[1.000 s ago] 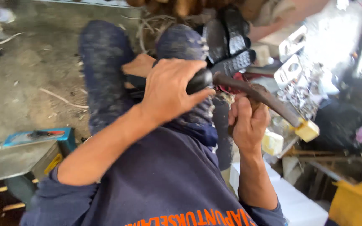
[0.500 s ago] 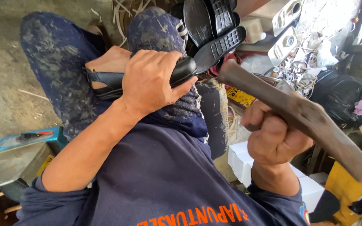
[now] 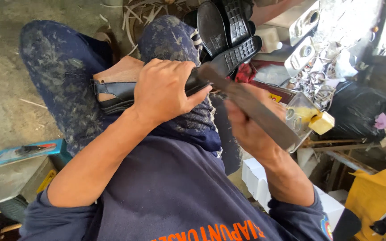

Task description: The person sits on the floor and uses a hammer to repeatedly strike the sole of a black sandal held on their lap. They adjust the sandal's position several times to work on different areas of the sole.

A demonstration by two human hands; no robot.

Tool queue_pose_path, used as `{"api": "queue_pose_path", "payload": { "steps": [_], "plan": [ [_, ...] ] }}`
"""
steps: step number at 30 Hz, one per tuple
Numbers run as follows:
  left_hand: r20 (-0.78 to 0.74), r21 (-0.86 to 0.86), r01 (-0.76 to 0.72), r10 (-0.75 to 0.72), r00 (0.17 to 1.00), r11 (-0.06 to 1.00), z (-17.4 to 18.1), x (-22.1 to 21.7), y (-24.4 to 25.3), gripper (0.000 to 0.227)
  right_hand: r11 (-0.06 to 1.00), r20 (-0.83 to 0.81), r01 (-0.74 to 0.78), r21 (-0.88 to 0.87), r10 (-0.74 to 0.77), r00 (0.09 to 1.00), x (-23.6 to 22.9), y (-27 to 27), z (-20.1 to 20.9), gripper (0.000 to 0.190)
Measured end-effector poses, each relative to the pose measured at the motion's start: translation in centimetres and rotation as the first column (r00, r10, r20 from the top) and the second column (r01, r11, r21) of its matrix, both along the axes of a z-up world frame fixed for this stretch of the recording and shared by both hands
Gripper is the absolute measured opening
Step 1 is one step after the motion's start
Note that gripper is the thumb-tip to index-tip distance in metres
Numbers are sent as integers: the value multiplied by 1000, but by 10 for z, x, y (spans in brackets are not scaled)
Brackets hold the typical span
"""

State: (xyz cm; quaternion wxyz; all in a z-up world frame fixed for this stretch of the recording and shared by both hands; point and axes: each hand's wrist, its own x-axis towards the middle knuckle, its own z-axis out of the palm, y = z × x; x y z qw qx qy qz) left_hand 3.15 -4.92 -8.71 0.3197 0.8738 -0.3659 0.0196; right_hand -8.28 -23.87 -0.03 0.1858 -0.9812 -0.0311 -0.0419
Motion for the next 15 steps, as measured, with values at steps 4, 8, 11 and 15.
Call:
{"api": "queue_pose_path", "payload": {
  "steps": [4,8,11,15],
  "plan": [
    [-32,6,11,-10,999,1000,-5,0,4,47,981,111,112,157,-130,985,-2,13,-6,23],
    [-84,56,38,-33,996,998,0,6,4,53,974,-65,226,0,-225,972,10,14,3,51],
    [-123,26,50,-46,991,998,1,5,3,51,940,357,-77,332,-50,933,-5,-5,-19,15],
    [-84,-91,-15,7,996,996,-11,3,-4,51,998,128,44,34,-48,991,11,2,-24,23]
  ]
}}
